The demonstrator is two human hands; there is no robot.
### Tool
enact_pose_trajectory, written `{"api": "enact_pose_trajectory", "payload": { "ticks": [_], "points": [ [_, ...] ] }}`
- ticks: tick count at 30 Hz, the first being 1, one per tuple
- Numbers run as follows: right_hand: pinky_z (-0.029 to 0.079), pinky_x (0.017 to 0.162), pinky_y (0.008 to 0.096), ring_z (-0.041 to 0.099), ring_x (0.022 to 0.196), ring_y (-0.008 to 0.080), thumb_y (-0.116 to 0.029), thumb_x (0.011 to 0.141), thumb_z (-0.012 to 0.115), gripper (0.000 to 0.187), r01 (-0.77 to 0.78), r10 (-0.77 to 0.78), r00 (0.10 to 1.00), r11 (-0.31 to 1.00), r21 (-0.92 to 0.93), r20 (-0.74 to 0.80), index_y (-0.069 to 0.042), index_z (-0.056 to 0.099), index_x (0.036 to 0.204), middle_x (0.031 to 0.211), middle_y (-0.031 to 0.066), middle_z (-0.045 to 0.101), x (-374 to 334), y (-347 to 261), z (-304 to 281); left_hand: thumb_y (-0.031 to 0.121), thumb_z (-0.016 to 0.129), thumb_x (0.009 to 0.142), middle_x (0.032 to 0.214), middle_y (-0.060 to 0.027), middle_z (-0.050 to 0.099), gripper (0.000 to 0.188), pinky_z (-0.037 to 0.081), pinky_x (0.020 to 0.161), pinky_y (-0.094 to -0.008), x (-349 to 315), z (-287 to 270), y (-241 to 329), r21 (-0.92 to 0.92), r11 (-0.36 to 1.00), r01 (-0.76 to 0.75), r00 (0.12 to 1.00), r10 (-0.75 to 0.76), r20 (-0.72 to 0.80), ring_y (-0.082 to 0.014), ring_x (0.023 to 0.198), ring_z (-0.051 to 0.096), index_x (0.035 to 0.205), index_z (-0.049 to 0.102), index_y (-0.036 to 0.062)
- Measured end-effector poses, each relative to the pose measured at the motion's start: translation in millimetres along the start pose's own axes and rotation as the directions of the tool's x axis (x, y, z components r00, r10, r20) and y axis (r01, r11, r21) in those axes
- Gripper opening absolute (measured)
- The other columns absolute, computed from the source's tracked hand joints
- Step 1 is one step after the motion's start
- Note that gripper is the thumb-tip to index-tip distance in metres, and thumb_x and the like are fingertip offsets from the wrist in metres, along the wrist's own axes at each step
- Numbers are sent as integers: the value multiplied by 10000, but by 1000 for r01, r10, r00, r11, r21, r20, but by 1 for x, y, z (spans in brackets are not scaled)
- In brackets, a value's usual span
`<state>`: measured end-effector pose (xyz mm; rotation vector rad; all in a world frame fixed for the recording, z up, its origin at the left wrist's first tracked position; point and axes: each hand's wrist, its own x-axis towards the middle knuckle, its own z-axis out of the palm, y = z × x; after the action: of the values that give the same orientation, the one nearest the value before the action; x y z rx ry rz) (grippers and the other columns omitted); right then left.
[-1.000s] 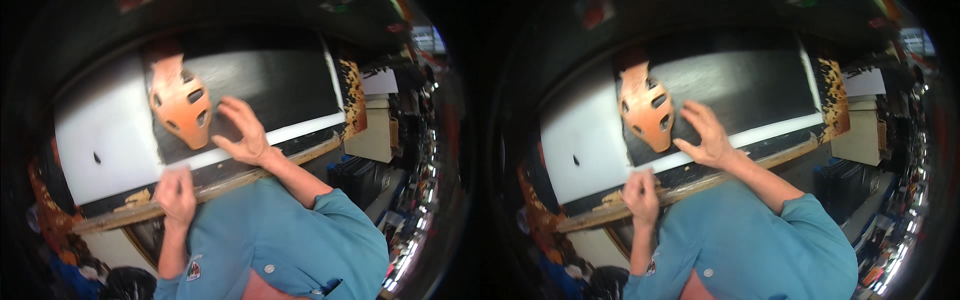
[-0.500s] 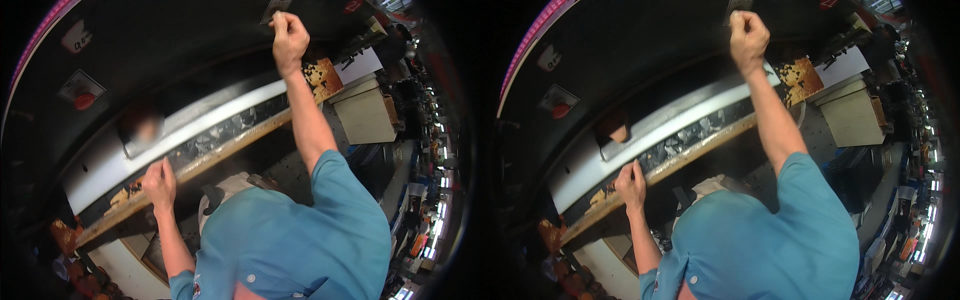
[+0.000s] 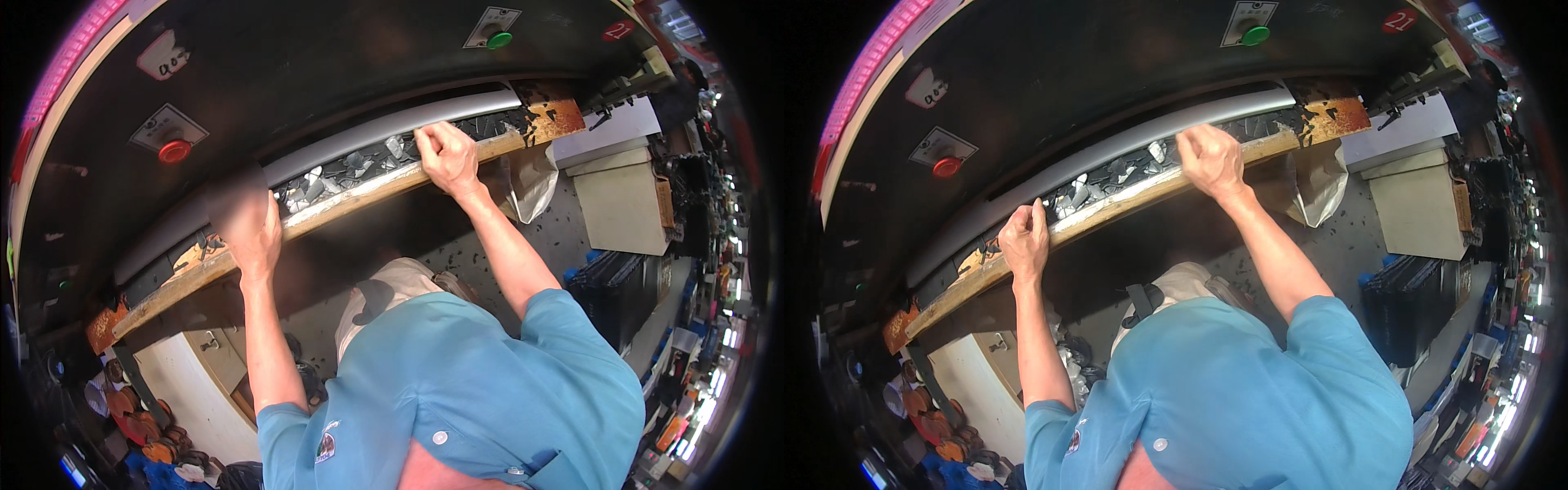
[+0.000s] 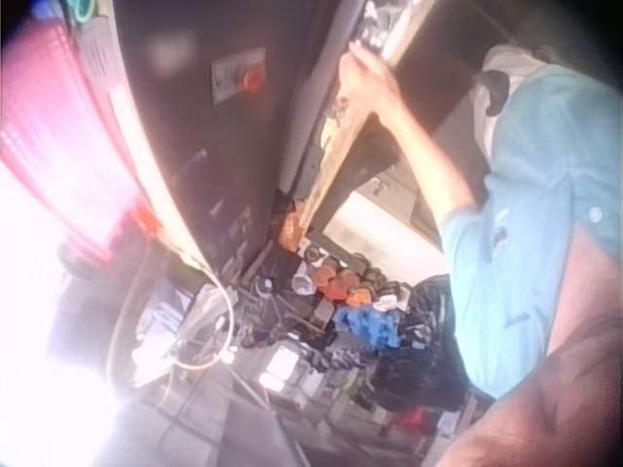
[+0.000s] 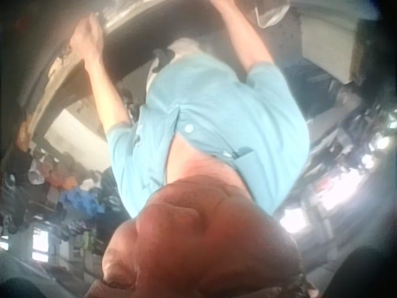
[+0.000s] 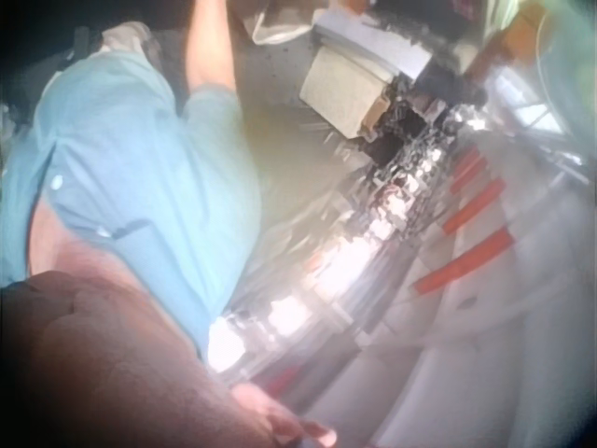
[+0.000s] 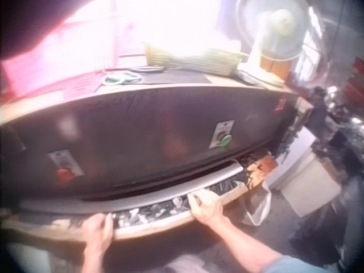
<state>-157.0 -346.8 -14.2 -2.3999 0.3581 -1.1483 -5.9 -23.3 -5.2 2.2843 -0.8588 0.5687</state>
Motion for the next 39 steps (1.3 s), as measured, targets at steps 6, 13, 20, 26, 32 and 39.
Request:
{"api": "enact_pose_trajectory", "payload": {
  "ticks": [6, 13, 20, 26, 32, 39],
  "points": [
    [489, 596, 337, 597, 584, 213, -108, 934, 770, 117, -146, 145, 989, 989, 11, 24, -17, 709, 891, 722, 106, 632, -1, -1, 0, 216, 744, 991, 663, -177, 622, 323, 489, 596, -423, -1, -4, 8, -123, 981, 152, 988, -148, 46, -354, 587, 612, 758, 661, 7],
    [518, 617, 364, 665, 630, 234, -161, 936, 776, 136, -256, 253, 966, 965, 61, 42, -48, 735, 873, 743, 98, 688, -8, 3, 0, 207, 737, 981, 690, -211, 612, 350, 486, 608, -474, 0, -5, 8, -102, 979, 175, 981, -165, 101, -433, 637, 605, 726, 605, 7],
    [410, 592, 237, 476, 643, 28, -213, 994, 770, 205, -508, 489, 861, 839, 195, 139, -10, 777, 962, 688, -61, 596, -4, 8, -15, 185, 734, 971, 691, -202, 602, 335, 490, 621, -493, 3, -8, 20, -79, 981, 178, 979, -168, 120, -433, 681, 626, 714, 590, 23],
    [425, 589, 181, 521, 651, 14, -168, 1010, 775, 148, -538, 538, 832, 720, 438, 137, -34, 784, 1072, 782, -64, 640, 35, -29, 13, 132, 752, 956, 750, -151, 667, 220, 523, 651, -468, 8, -4, 17, -131, 981, 140, 977, -116, 177, -363, 703, 659, 786, 653, 32],
    [470, 1148, 439, 585, 1344, 330, -377, 803, 919, 881, -155, 2, 901, 936, 318, 433, 17, 541, 1495, 1468, 228, 566, 116, -107, 130, 33, 755, 938, 700, -138, 658, 144, 498, 582, -388, 34, -12, 21, -469, 806, 361, 925, -247, 288, -279, 623, 646, 807, 702, 10],
    [390, 1124, 642, 382, 1353, 615, -428, 665, 889, 1058, -63, 62, 856, 998, -14, 513, 36, 486, 1526, 1506, 515, 291, 138, -144, 203, 23, 634, 1010, 1461, -223, 614, 329, 432, 1177, -504, 114, 14, -46, -72, 989, 131, 986, -122, 111, -413, 1395, 553, 1336, 667, -17]
  ]
}}
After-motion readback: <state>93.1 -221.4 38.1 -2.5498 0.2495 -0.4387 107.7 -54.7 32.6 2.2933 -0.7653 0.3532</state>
